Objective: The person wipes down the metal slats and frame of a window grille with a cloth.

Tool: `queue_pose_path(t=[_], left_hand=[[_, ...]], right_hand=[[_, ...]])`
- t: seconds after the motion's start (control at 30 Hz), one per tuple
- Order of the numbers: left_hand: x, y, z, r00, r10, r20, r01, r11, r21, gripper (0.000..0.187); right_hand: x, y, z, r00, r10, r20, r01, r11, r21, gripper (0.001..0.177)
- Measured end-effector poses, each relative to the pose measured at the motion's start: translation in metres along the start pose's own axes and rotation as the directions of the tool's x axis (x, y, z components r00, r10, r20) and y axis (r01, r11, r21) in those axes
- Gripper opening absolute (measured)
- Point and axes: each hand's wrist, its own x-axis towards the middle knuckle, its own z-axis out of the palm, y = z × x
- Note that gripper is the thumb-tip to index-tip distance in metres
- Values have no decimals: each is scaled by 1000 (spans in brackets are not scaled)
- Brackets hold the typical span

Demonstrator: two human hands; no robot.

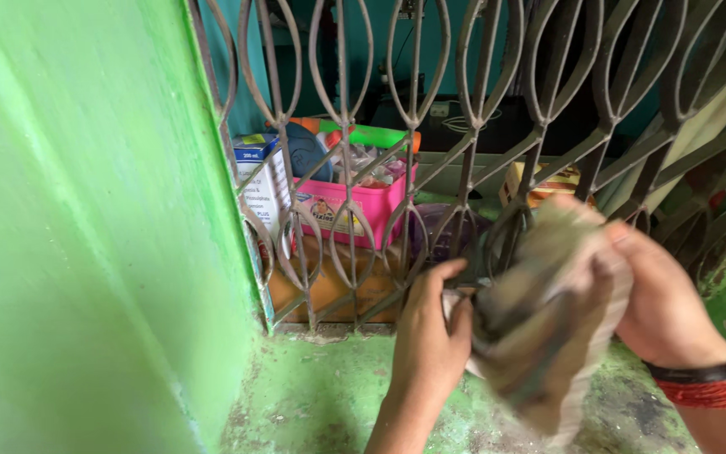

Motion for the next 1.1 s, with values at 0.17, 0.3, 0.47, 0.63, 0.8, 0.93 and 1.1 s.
queue_pose_path(t=[0.17,0.3,0.47,0.63,0.8,0.93,1.1], left_hand=[[0,5,-7,994,-85,68,82,996,38,42],[4,6,-13,1000,2,-13,-2,1000,25,43],[9,7,-18,997,65,-35,-63,997,47,44],[24,15,-27,996,-90,-10,90,996,27,49],[34,18,-14,990,106,-94,-98,991,87,55],[49,17,1,985,147,-92,-132,980,147,65],[68,18,9,997,62,-37,-51,969,241,48]], right_hand=[[2,-25,9,924,182,-337,-155,982,105,48],[3,-21,17,947,150,-285,-141,989,52,46],[5,-5,15,966,149,-213,-148,989,23,67],[3,-14,13,937,-42,-348,-119,896,-428,60],[12,-10,29,984,-120,-132,-56,492,-869,65],[25,3,46,978,-77,-195,-140,452,-881,68],[5,22,51,958,-86,-274,-240,284,-928,75]])
